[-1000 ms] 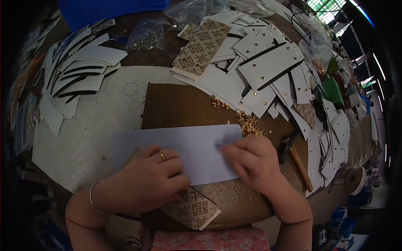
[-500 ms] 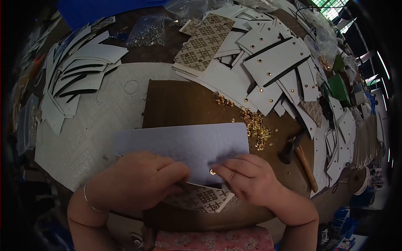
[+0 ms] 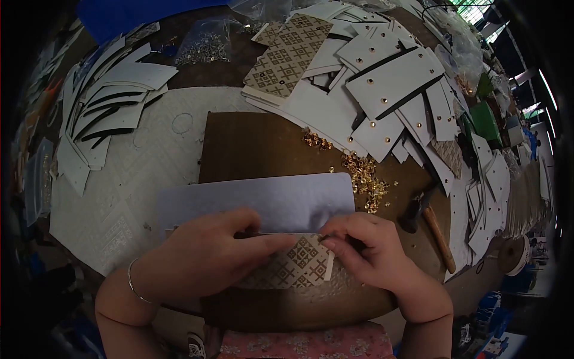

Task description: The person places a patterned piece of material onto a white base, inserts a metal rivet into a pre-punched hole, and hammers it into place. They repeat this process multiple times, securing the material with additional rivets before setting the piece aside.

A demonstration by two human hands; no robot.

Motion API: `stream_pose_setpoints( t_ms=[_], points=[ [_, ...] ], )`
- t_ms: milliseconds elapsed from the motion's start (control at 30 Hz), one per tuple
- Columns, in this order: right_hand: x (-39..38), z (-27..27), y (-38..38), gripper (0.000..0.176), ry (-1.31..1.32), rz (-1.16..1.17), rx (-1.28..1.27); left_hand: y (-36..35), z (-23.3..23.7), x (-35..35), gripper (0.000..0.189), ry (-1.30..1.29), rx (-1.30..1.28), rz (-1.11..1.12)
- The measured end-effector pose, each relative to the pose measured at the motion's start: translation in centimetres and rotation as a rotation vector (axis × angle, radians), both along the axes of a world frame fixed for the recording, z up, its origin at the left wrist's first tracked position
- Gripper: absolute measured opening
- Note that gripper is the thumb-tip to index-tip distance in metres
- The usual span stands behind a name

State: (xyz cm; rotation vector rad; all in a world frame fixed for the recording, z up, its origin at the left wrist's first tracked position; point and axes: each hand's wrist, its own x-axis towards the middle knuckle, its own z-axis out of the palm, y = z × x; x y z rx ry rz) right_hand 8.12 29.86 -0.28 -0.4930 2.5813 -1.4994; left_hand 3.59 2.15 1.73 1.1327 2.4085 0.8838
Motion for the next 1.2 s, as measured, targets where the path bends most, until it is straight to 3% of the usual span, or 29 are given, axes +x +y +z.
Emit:
stream_pose_setpoints(
  t_ms=[933,1000,1200],
  points=[
    [-0.3,0.2,-0.3,0.018,0.131,-0.056,0.217,-0.4,0.1,-0.3,0.038,-0.021,-0.032,-0.016],
    [-1.1,0.2,1.0,0.018,0.401,-0.217,0.392,-0.3,0.1,-0.3,0.038,-0.018,-0.026,-0.015],
    [-2.7,-0.4,2.2,0.015,0.428,-0.284,0.520,-0.4,-0.1,-0.2,0.036,-0.033,-0.002,-0.007]
  ],
)
